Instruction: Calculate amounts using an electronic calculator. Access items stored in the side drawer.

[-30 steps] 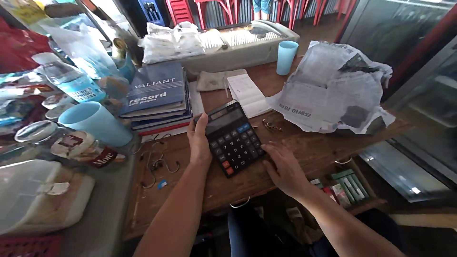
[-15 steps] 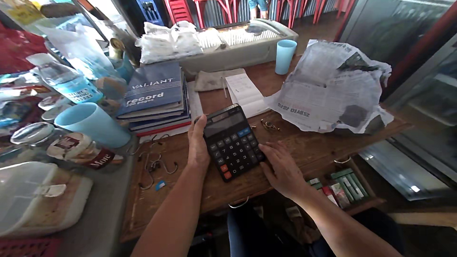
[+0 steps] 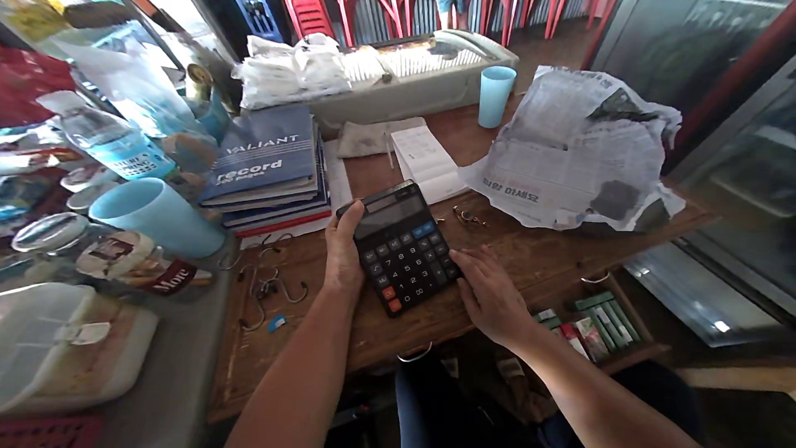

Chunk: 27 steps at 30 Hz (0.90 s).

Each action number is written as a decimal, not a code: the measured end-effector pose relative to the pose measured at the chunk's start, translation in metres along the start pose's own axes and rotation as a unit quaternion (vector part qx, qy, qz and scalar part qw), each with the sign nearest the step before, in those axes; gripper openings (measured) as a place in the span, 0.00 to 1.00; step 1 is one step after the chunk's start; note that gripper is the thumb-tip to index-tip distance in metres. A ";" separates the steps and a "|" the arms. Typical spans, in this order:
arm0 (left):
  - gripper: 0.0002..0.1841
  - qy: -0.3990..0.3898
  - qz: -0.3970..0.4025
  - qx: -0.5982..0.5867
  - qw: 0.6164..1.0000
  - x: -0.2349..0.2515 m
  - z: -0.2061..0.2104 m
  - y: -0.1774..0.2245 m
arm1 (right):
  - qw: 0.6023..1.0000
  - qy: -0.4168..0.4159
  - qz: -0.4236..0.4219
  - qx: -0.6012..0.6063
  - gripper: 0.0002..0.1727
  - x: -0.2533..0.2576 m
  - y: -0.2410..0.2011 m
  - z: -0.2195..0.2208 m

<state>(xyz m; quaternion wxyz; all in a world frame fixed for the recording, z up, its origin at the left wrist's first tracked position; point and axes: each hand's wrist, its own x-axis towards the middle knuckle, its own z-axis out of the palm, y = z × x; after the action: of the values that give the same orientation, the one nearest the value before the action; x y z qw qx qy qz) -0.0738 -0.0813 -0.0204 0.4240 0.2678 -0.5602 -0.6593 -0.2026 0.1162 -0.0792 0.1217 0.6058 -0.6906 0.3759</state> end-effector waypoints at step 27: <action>0.19 0.022 -0.013 0.000 1.000 -0.002 0.000 0.001 | 0.999 0.015 0.024 0.042 0.25 -0.002 0.001 0.000</action>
<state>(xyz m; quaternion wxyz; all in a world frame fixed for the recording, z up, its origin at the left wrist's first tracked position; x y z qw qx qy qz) -0.0725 -0.0793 -0.0198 0.4280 0.2892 -0.5471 -0.6586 -0.2036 0.1177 -0.0806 0.0977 0.5882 -0.6865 0.4162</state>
